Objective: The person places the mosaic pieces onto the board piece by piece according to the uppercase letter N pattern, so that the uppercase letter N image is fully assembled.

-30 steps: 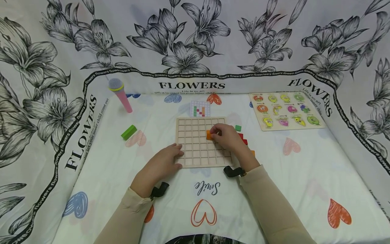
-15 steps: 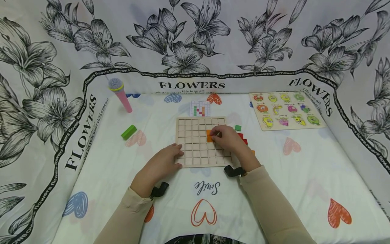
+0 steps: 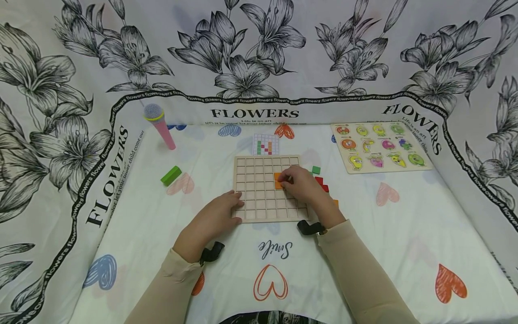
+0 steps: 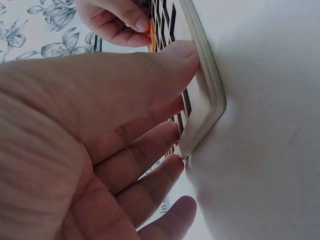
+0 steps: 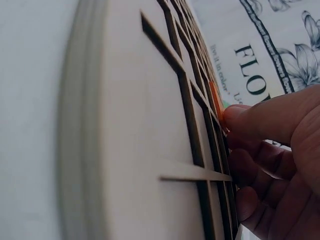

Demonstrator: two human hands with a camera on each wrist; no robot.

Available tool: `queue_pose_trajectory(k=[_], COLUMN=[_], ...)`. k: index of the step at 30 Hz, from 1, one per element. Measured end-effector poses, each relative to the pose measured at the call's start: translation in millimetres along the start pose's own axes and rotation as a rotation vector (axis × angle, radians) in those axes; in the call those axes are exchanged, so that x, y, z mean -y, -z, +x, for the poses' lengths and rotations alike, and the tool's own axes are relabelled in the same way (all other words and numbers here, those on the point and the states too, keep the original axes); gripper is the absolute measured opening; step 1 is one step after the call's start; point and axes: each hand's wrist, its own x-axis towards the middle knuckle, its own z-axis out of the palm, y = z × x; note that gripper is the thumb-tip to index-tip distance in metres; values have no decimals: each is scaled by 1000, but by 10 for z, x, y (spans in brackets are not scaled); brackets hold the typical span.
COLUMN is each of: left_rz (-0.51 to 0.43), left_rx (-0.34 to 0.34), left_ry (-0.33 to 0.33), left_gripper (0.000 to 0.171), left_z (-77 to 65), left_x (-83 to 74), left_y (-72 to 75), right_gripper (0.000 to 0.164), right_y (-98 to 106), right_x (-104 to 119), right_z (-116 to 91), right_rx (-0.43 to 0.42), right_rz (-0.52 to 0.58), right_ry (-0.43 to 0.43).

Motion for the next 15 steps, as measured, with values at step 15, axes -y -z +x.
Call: queue_pose_trajectory(k=[15], left_rz=[4], left_rx=[11], left_ry=[7], left_gripper=[51], left_z=[2], left_x=[7], left_y=[-2], right_gripper=[23], right_y=[838], right_x=[-670], right_z=[-585], right_rx=[7], right_rz=[20], right_ry=[-212])
